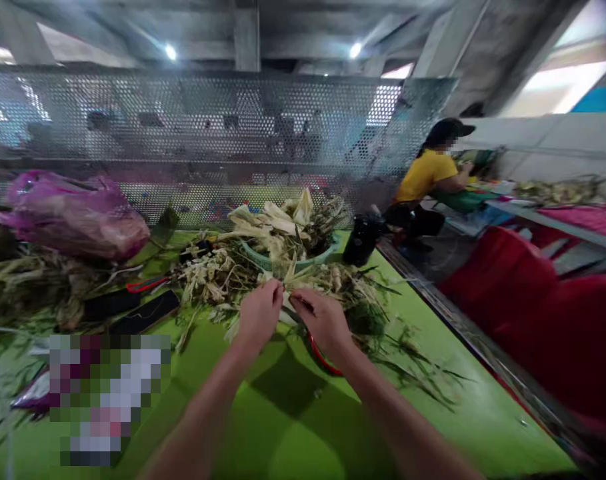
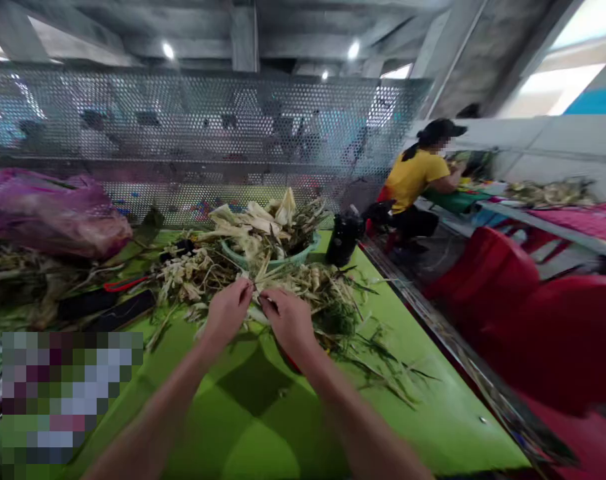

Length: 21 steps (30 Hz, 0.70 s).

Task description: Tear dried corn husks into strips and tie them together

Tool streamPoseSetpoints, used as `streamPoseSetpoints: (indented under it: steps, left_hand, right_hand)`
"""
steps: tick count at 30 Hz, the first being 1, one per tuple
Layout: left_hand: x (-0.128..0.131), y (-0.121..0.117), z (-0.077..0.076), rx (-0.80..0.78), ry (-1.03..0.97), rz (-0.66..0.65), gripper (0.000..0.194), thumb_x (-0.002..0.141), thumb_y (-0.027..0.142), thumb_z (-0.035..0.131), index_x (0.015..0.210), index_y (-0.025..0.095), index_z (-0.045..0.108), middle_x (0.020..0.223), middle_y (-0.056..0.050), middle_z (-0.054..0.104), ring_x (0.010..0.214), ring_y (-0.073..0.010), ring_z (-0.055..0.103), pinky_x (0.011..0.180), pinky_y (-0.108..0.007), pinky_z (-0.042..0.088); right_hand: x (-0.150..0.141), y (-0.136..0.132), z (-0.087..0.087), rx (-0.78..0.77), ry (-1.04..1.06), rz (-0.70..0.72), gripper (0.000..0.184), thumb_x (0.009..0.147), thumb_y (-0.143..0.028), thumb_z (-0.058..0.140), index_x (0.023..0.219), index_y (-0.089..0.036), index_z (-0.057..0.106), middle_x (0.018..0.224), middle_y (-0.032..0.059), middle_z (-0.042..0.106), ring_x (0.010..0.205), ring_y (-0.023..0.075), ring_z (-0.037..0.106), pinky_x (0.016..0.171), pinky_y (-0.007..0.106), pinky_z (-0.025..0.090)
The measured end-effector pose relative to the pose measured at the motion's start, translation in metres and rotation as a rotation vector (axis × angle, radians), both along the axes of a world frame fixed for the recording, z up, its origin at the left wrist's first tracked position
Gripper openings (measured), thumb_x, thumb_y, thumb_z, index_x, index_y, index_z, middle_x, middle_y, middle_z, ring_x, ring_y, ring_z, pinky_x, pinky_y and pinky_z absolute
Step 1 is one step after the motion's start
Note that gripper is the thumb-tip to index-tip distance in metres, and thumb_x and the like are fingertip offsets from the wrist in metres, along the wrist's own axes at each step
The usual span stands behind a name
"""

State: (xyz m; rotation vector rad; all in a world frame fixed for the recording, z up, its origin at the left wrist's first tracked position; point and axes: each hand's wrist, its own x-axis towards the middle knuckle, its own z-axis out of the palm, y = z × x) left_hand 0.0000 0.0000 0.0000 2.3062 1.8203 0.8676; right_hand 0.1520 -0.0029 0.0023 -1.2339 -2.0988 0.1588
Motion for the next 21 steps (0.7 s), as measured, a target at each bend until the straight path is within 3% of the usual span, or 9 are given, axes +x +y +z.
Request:
streamPoseSetpoints:
  steps: [5, 11, 13, 16, 19, 21]
  left_hand:
    - [-0.002, -0.001, 0.003, -0.001, 0.044, -0.069, 0.028, 0.093, 0.025, 0.032, 0.088, 0.021, 0.059, 0.081, -0.005, 0.064, 0.072, -0.0164, 0.056, 0.064, -0.025, 0.034]
    - [-0.008, -0.001, 0.011, -0.116, 0.041, -0.306, 0.025, 0.087, 0.019, 0.04, 0.086, 0.021, 0.065, 0.082, -0.007, 0.067, 0.077, -0.0202, 0.059, 0.07, -0.028, 0.038]
    - [-0.01, 0.001, 0.014, -0.229, -0.112, -0.458, 0.023, 0.086, 0.021, 0.043, 0.083, 0.021, 0.066, 0.082, -0.005, 0.068, 0.079, -0.0194, 0.059, 0.071, -0.027, 0.039]
    - [-0.013, 0.006, 0.014, -0.393, -0.541, -0.625, 0.019, 0.085, 0.029, 0.049, 0.086, 0.02, 0.065, 0.087, -0.004, 0.068, 0.083, -0.0171, 0.059, 0.075, -0.024, 0.041]
    - [-0.012, 0.01, 0.01, -0.435, -0.881, -0.54, 0.023, 0.083, 0.037, 0.053, 0.083, 0.018, 0.065, 0.082, -0.003, 0.065, 0.077, -0.0149, 0.057, 0.072, -0.023, 0.041]
    - [-0.011, 0.013, 0.006, -0.416, -1.006, -0.442, 0.026, 0.083, 0.041, 0.054, 0.083, 0.017, 0.064, 0.079, -0.003, 0.063, 0.072, -0.0138, 0.055, 0.068, -0.023, 0.041]
  right_hand:
    - [0.003, -0.007, 0.008, 0.075, -0.121, 0.086, 0.021, 0.089, -0.018, 0.047, 0.095, -0.02, 0.067, 0.078, 0.0056, 0.067, 0.071, 0.0178, 0.058, 0.063, 0.025, 0.038]
    - [0.019, 0.004, 0.015, 0.004, 0.056, 0.117, 0.018, 0.089, -0.023, 0.051, 0.091, -0.022, 0.069, 0.085, 0.0045, 0.069, 0.08, 0.0177, 0.061, 0.073, 0.027, 0.042]
    - [0.025, 0.012, 0.015, -0.118, 0.209, 0.14, 0.016, 0.087, -0.027, 0.054, 0.086, -0.021, 0.068, 0.084, 0.0034, 0.069, 0.08, 0.0172, 0.061, 0.073, 0.026, 0.043]
    - [0.03, 0.02, 0.014, -0.383, 0.511, 0.184, 0.017, 0.081, -0.035, 0.062, 0.083, -0.019, 0.067, 0.077, 0.0017, 0.067, 0.071, 0.0159, 0.059, 0.066, 0.026, 0.044]
    - [0.028, 0.02, 0.013, -0.601, 0.759, 0.254, 0.023, 0.075, -0.039, 0.066, 0.086, -0.018, 0.066, 0.079, 0.0021, 0.067, 0.07, 0.0161, 0.059, 0.067, 0.028, 0.046]
    - [0.024, 0.018, 0.013, -0.674, 0.79, 0.31, 0.024, 0.074, -0.039, 0.066, 0.087, -0.018, 0.067, 0.082, 0.0029, 0.067, 0.074, 0.0174, 0.06, 0.071, 0.03, 0.047]
